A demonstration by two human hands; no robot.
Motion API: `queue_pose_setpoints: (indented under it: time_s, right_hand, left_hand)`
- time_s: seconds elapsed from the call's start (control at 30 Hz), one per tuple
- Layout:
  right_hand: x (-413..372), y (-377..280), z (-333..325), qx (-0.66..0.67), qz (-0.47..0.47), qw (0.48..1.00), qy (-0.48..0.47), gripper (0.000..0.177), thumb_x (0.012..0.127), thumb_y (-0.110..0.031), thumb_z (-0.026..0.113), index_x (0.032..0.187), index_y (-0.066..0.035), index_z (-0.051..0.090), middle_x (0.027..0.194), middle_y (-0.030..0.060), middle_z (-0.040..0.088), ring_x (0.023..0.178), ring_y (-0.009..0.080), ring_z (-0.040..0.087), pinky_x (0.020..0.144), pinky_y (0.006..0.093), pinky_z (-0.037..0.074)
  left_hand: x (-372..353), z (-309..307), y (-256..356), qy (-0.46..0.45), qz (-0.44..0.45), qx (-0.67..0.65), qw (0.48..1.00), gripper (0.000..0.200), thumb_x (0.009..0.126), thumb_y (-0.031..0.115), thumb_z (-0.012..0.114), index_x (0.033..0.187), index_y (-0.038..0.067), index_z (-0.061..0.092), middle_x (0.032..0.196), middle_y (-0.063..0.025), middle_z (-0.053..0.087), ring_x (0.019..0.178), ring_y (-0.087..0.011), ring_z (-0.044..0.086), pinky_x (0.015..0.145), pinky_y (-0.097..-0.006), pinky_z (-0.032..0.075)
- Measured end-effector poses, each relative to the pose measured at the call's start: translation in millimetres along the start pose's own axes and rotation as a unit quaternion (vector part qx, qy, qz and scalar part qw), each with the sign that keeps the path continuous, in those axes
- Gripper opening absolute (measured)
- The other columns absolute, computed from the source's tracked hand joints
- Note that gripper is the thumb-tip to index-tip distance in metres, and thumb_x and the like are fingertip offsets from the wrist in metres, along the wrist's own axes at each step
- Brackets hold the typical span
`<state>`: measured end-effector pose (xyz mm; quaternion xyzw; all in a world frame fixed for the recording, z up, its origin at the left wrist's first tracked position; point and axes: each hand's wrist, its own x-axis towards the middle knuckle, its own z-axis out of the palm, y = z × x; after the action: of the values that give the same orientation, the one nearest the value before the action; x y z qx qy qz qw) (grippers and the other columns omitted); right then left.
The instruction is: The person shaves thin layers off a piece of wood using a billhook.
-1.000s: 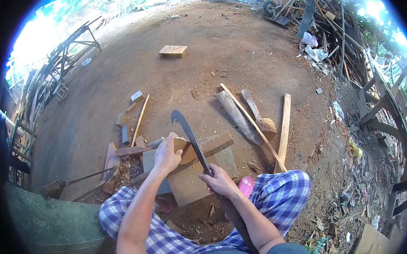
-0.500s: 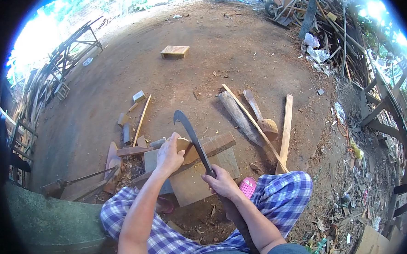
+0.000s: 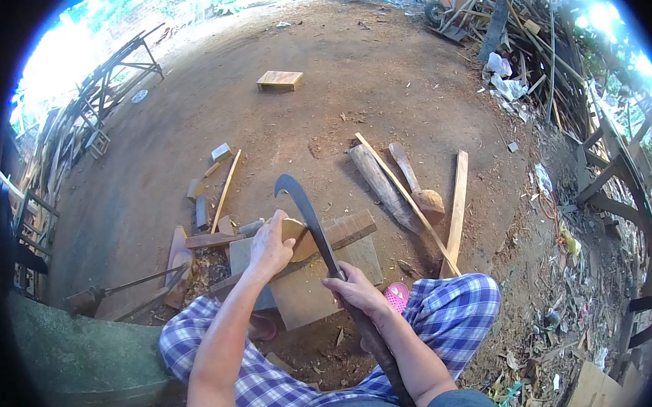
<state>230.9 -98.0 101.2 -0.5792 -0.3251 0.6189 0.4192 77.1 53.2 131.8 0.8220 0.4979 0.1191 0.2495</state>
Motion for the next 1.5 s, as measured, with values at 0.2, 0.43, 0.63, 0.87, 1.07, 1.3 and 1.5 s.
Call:
queue_pose_setpoints:
  time_s: [0.2, 0.43, 0.63, 0.87, 1.07, 1.3, 1.5]
  right_hand:
    - [0.2, 4.0, 3.0, -0.070, -0.028, 0.996, 0.038, 0.022, 0.091, -0.024, 0.063, 0.098, -0.005, 0.054, 0.067, 0.0008, 0.054, 0.052, 0.0099, 0.054, 0.047, 0.0262, 0.046]
    - [-3.6, -2.3, 5.6, -0.165, -0.032, 0.983, 0.074, 0.029, 0.091, -0.026, 0.062, 0.100, 0.000, 0.053, 0.069, 0.0100, 0.061, 0.055, 0.0173, 0.062, 0.049, 0.0326, 0.051]
    - [-2.8, -1.3, 7.1, -0.180, -0.045, 0.979, 0.087, 0.028, 0.091, -0.025, 0.063, 0.097, 0.000, 0.052, 0.069, 0.0118, 0.061, 0.055, 0.0194, 0.063, 0.049, 0.0349, 0.051]
    - [-3.1, -4.3, 7.1, -0.173, -0.033, 0.981, 0.085, 0.028, 0.091, -0.025, 0.063, 0.097, 0.000, 0.052, 0.069, 0.0113, 0.060, 0.053, 0.0184, 0.062, 0.049, 0.0335, 0.051]
    - [-2.7, -3.9, 6.8, -0.161, -0.026, 0.983, 0.079, 0.031, 0.091, -0.025, 0.062, 0.110, -0.001, 0.054, 0.070, 0.0092, 0.060, 0.053, 0.0162, 0.062, 0.049, 0.0314, 0.051]
    - [-2.4, -5.7, 6.1, -0.162, -0.020, 0.984, 0.071, 0.034, 0.091, -0.026, 0.063, 0.111, 0.000, 0.055, 0.072, 0.0096, 0.061, 0.056, 0.0161, 0.062, 0.051, 0.0311, 0.052]
    - [-2.2, -5.3, 6.4, -0.153, -0.021, 0.985, 0.071, 0.035, 0.091, -0.027, 0.063, 0.111, 0.000, 0.056, 0.073, 0.0096, 0.061, 0.057, 0.0161, 0.062, 0.051, 0.0313, 0.052]
  left_hand:
    - [-1.5, 3.9, 0.2, 0.024, 0.013, 0.013, 1.000, 0.048, 0.077, 0.006, 0.071, 0.116, 0.009, 0.044, 0.108, -0.0197, 0.059, 0.104, -0.0398, 0.059, 0.088, -0.0491, 0.046]
    - [-0.1, 5.0, -0.3, 0.019, 0.013, 0.022, 0.999, 0.049, 0.077, 0.006, 0.072, 0.117, 0.008, 0.043, 0.107, -0.0210, 0.060, 0.104, -0.0406, 0.059, 0.089, -0.0490, 0.046]
    - [0.6, 4.8, -0.8, 0.018, 0.013, 0.023, 0.999, 0.049, 0.077, 0.006, 0.072, 0.117, 0.007, 0.044, 0.107, -0.0212, 0.060, 0.104, -0.0404, 0.059, 0.089, -0.0490, 0.046]
    - [-0.4, 1.8, 2.4, 0.013, 0.005, 0.020, 1.000, 0.048, 0.077, 0.007, 0.071, 0.117, 0.007, 0.044, 0.108, -0.0215, 0.060, 0.104, -0.0406, 0.059, 0.088, -0.0492, 0.046]
    - [0.2, 1.8, 0.3, 0.012, -0.001, 0.013, 1.000, 0.048, 0.076, 0.007, 0.072, 0.116, 0.007, 0.044, 0.107, -0.0213, 0.060, 0.103, -0.0409, 0.059, 0.087, -0.0495, 0.047]
    - [-0.2, 4.9, -1.2, 0.037, 0.014, 0.009, 0.999, 0.046, 0.076, 0.011, 0.073, 0.112, 0.008, 0.045, 0.104, -0.0198, 0.061, 0.099, -0.0406, 0.061, 0.083, -0.0497, 0.047]
    - [-0.1, 7.3, -3.6, 0.052, 0.020, 0.012, 0.998, 0.046, 0.075, 0.012, 0.074, 0.111, 0.008, 0.045, 0.102, -0.0192, 0.061, 0.097, -0.0407, 0.061, 0.082, -0.0500, 0.047]
